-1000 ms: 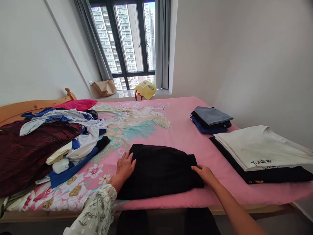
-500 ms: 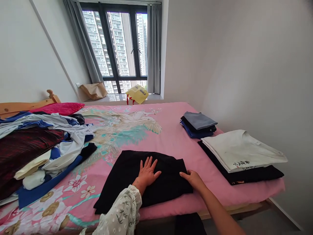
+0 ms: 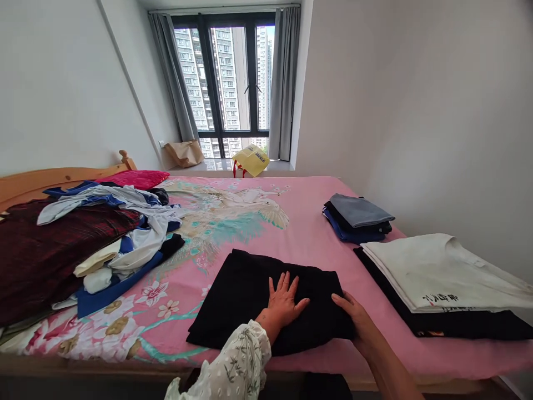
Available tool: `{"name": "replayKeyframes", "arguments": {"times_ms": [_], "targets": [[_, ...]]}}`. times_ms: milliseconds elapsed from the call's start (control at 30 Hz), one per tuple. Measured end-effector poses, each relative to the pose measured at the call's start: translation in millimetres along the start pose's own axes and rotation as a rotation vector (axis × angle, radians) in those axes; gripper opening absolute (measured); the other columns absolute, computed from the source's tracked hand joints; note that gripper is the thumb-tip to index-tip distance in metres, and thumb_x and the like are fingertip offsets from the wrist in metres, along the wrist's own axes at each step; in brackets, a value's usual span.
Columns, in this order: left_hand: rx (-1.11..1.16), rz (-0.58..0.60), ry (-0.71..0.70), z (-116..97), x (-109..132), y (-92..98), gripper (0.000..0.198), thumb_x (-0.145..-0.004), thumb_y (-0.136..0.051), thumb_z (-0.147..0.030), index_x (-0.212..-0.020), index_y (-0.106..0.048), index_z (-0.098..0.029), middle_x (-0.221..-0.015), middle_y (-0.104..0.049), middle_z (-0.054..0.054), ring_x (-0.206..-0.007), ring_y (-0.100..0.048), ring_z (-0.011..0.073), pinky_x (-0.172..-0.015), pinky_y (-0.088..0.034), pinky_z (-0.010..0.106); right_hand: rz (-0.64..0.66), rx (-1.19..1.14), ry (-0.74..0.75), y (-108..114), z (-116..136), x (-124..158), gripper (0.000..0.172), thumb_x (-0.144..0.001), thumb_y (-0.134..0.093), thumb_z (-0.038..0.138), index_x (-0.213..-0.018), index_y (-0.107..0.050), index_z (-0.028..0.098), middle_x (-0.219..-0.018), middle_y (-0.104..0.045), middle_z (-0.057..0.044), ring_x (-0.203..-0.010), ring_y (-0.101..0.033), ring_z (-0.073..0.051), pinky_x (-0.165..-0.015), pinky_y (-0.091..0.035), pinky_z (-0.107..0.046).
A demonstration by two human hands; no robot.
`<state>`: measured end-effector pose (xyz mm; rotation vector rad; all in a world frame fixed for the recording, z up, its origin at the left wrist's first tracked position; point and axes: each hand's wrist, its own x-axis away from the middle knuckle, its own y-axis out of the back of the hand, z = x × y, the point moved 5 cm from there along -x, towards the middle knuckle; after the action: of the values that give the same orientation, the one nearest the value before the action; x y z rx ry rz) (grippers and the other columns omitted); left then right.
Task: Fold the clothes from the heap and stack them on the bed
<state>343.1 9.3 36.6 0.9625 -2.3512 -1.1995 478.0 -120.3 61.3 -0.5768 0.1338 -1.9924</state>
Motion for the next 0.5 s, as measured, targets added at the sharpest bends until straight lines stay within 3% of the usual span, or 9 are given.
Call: {"name": "replayKeyframes", "arguments": {"times_ms": [67,133,233,300,367,500], "targets": [[0.139,-0.045,0.016,-7,2,-1.3,0.072,-0.081,-0.048,-0.06,-0.142,-0.04,-0.023,-0.154,-0.025,0.01,-0.144,-0.016,0.0272,-0.117,0.005,0.051,-0.031,-0.006,-0.001,-14,15,8,0.073,-0.068,-0.071,0.044,-0.13,-0.043,0.02,-0.105,-0.069,-0.01,-0.095,-0.066,-0.029,-0.073,-0.056,-0.037],[0.296,-0.127,0.073,-9,10,1.1,0.063,-0.087,-0.039,-0.053,-0.14,-0.042,-0.02,-0.151,-0.034,0.01,-0.141,-0.026,0.0244,-0.118,-0.011,0.046,-0.049,0.015,0.004,-34,26,14,0.075,-0.067,-0.074,0.042,-0.131,-0.04,0.021,-0.102,-0.069,-0.008,-0.092,-0.067,-0.028,-0.071,-0.055,-0.036],[0.568,-0.301,0.2,4,47,7.3,0.062,-0.094,-0.015,-0.046,-0.141,-0.04,-0.014,-0.143,-0.047,0.014,-0.132,-0.044,0.0216,-0.108,-0.037,0.038,-0.066,0.091,0.017,-73,31,13,0.072,-0.067,-0.074,0.04,-0.128,-0.04,0.021,-0.094,-0.068,-0.006,-0.084,-0.067,-0.025,-0.067,-0.054,-0.034],[0.894,-0.452,0.309,26,90,8.8,0.062,-0.092,-0.025,-0.053,-0.132,-0.051,-0.014,-0.132,-0.057,0.016,-0.121,-0.055,0.0246,-0.098,-0.047,0.036,-0.059,0.165,0.052,-104,27,5,0.07,-0.067,-0.072,0.04,-0.126,-0.04,0.019,-0.089,-0.067,-0.005,-0.078,-0.066,-0.023,-0.065,-0.054,-0.033],[1.2,-0.569,0.43,53,142,6.0,0.058,-0.076,-0.055,-0.062,-0.11,-0.066,-0.017,-0.114,-0.068,0.015,-0.105,-0.064,0.0279,-0.086,-0.053,0.036,-0.054,0.293,0.104,-137,19,-8,0.068,-0.068,-0.07,0.04,-0.125,-0.04,0.018,-0.085,-0.065,-0.005,-0.076,-0.065,-0.022,-0.065,-0.053,-0.032],[1.277,-0.705,0.65,107,243,9.8,0.054,-0.051,-0.075,-0.064,-0.076,-0.071,-0.017,-0.07,-0.072,0.007,-0.065,-0.066,0.0207,-0.061,-0.053,0.029,-0.101,0.631,0.157,-204,-8,-39,0.068,-0.065,-0.067,0.04,-0.125,-0.043,0.019,-0.085,-0.061,-0.005,-0.07,-0.062,-0.021,-0.051,-0.049,-0.028]]}}
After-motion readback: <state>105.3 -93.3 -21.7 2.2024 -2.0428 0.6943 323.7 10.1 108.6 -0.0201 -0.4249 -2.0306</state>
